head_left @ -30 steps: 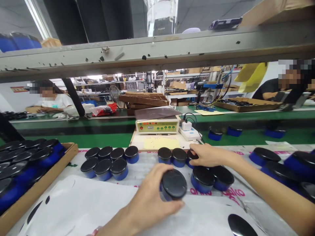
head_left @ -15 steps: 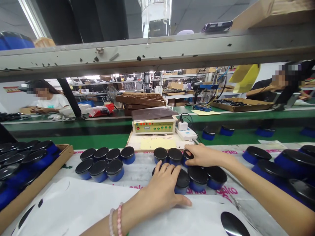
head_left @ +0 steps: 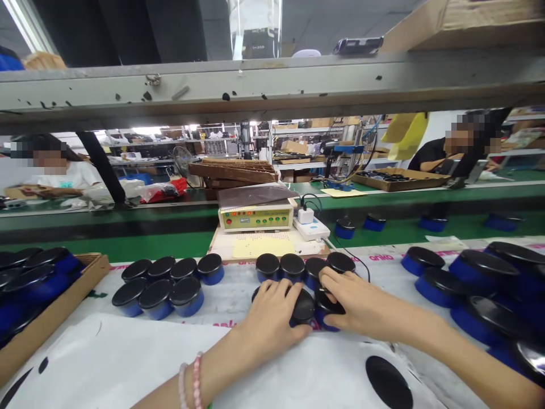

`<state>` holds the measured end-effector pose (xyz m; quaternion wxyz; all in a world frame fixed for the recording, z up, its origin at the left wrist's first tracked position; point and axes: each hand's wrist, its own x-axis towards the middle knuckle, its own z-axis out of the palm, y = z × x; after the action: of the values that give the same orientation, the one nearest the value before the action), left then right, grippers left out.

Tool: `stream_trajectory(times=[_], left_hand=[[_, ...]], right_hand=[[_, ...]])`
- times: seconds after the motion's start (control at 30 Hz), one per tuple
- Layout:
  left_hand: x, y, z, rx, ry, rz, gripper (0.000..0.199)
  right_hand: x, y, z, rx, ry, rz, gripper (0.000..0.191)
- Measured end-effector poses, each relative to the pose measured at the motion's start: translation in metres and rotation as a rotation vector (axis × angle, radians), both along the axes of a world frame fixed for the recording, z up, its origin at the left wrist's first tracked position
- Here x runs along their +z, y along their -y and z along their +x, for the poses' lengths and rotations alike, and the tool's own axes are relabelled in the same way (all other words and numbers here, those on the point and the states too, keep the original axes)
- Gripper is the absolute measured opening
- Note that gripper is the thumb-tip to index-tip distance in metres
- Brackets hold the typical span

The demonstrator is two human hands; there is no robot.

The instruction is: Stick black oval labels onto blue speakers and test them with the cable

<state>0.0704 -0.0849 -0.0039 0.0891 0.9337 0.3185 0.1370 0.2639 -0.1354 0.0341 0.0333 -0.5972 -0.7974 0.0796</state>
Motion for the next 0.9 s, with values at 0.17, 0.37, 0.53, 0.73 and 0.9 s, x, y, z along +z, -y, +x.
stream_trajectory(times=[0.17, 0.37, 0.53, 0.73, 0.9], left_hand=[[0.006, -0.004, -0.007, -0.026, 0.003, 0.021, 0.060], [0.014, -0.032, 0.016, 0.004, 0.032, 0.066, 0.053], [-0.005, -0.043, 0.034, 0.058, -0.019, 0.057, 0.061], [-0.004, -0.040, 0.031, 0.058, -0.041, 0.047, 0.061], [-0.003, -0.040, 0.033, 0.064, -0.035, 0.033, 0.060]], right_hand=[[0.000, 0.009, 0.012, 0.011, -0.064, -0.020, 0.015], [-0.024, -0.013, 0.029, -0.097, -0.184, 0.290, 0.047], [-0.049, -0.023, 0.030, -0.049, -0.126, 0.261, 0.058], [-0.048, -0.018, 0.027, -0.056, -0.146, 0.234, 0.060], [-0.030, -0.023, 0.040, -0.134, -0.228, 0.194, 0.049]])
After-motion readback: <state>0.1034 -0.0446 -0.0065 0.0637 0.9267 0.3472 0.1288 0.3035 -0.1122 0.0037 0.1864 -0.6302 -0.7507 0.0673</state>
